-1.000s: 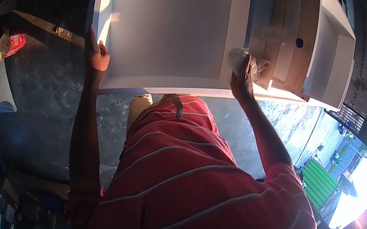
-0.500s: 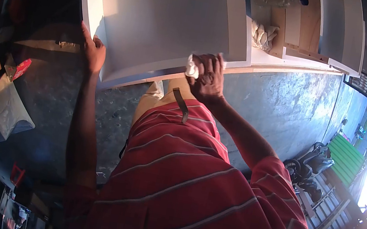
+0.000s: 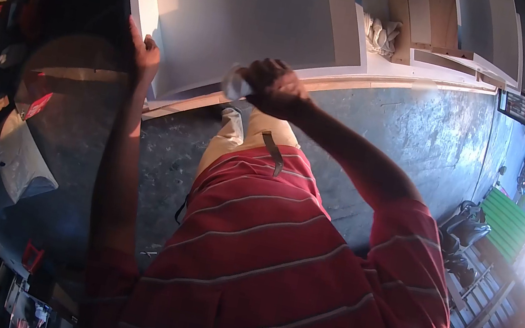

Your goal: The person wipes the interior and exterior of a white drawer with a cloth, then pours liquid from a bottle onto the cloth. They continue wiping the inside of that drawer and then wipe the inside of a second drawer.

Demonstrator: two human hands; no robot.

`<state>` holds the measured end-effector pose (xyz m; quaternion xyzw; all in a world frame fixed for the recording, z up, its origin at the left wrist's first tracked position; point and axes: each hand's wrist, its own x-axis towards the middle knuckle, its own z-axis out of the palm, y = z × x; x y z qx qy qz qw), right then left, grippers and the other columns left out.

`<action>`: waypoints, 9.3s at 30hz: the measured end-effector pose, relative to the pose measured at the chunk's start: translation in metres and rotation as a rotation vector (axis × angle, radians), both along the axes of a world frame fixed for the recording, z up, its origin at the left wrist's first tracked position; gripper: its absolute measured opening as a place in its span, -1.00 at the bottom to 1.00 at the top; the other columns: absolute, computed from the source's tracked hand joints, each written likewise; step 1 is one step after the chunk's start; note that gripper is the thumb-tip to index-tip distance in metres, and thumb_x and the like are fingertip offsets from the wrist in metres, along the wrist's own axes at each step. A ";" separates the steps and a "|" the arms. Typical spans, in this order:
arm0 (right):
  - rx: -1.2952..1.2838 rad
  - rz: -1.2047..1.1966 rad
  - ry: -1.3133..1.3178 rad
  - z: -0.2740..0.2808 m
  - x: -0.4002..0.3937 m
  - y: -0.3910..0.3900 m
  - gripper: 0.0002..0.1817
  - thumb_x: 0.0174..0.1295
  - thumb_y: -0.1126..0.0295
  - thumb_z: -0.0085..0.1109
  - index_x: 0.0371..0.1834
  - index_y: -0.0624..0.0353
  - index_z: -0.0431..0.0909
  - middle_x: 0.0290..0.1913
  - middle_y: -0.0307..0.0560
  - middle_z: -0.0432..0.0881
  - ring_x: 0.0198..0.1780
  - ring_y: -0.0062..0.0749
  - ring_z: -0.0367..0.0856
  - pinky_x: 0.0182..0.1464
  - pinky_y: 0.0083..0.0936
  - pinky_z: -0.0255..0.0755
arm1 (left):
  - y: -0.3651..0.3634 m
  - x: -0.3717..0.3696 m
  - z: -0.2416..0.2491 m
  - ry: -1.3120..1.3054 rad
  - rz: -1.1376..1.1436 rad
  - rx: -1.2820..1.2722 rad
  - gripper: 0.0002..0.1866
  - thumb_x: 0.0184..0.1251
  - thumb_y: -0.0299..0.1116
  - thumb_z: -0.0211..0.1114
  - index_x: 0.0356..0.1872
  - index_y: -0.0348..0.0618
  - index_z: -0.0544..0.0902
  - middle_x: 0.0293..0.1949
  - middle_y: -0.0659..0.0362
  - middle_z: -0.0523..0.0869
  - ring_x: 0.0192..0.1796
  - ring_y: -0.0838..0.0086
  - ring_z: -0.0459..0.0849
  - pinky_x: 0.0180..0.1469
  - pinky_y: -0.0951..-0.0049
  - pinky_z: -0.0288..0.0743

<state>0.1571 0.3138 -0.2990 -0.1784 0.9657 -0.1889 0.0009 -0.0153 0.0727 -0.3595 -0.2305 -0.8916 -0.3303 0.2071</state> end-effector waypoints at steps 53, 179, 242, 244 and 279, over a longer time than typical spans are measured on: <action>-0.949 0.567 -0.852 -0.046 -0.101 -0.085 -0.62 0.40 0.22 -0.13 0.21 0.09 0.41 0.13 0.02 0.48 0.17 -0.19 0.42 0.23 -0.29 0.25 | 0.002 0.010 0.043 -0.511 0.171 -0.117 -0.36 0.21 -0.60 -0.03 0.35 -0.34 0.03 0.25 -0.25 0.28 0.27 -0.08 0.31 0.26 0.19 0.27; -0.591 -0.799 0.371 -0.017 -0.257 0.150 -0.72 0.16 0.28 0.11 -0.12 0.15 0.59 -0.22 0.06 0.60 -0.23 -0.10 0.59 -0.20 -0.33 0.49 | 0.002 -0.008 0.053 -0.712 0.170 0.165 -0.29 0.25 -0.44 0.14 0.39 -0.30 0.02 0.30 -0.22 0.21 0.32 0.05 0.28 0.30 0.26 0.19; 0.482 -0.566 0.211 -0.065 -0.367 0.311 -0.67 0.17 0.19 0.11 -0.16 0.23 0.55 -0.35 0.14 0.66 -0.27 0.07 0.65 -0.21 -0.18 0.54 | 0.044 -0.138 0.025 -0.290 0.192 -0.045 -0.34 0.20 -0.56 0.04 0.37 -0.06 0.11 0.02 -0.09 0.53 0.00 0.09 0.59 -0.01 0.24 0.57; 0.553 -0.639 0.170 -0.054 -0.364 0.294 -0.69 0.17 0.19 0.10 -0.18 0.21 0.56 -0.36 0.12 0.66 -0.28 0.03 0.66 -0.22 -0.19 0.54 | 0.043 -0.139 0.024 -0.316 0.178 -0.020 -0.34 0.21 -0.55 0.04 0.37 -0.06 0.10 0.00 -0.10 0.53 -0.01 0.08 0.59 -0.02 0.23 0.57; 0.410 -0.829 0.196 -0.056 -0.340 0.291 -0.35 0.15 -0.21 -0.12 -0.13 0.18 0.64 -0.05 0.23 0.60 0.06 0.08 0.55 0.09 -0.16 0.40 | 0.042 -0.137 0.021 -0.298 0.188 -0.062 -0.29 0.19 -0.57 0.06 0.39 -0.02 0.04 -0.04 -0.10 0.54 -0.07 0.08 0.62 -0.08 0.22 0.60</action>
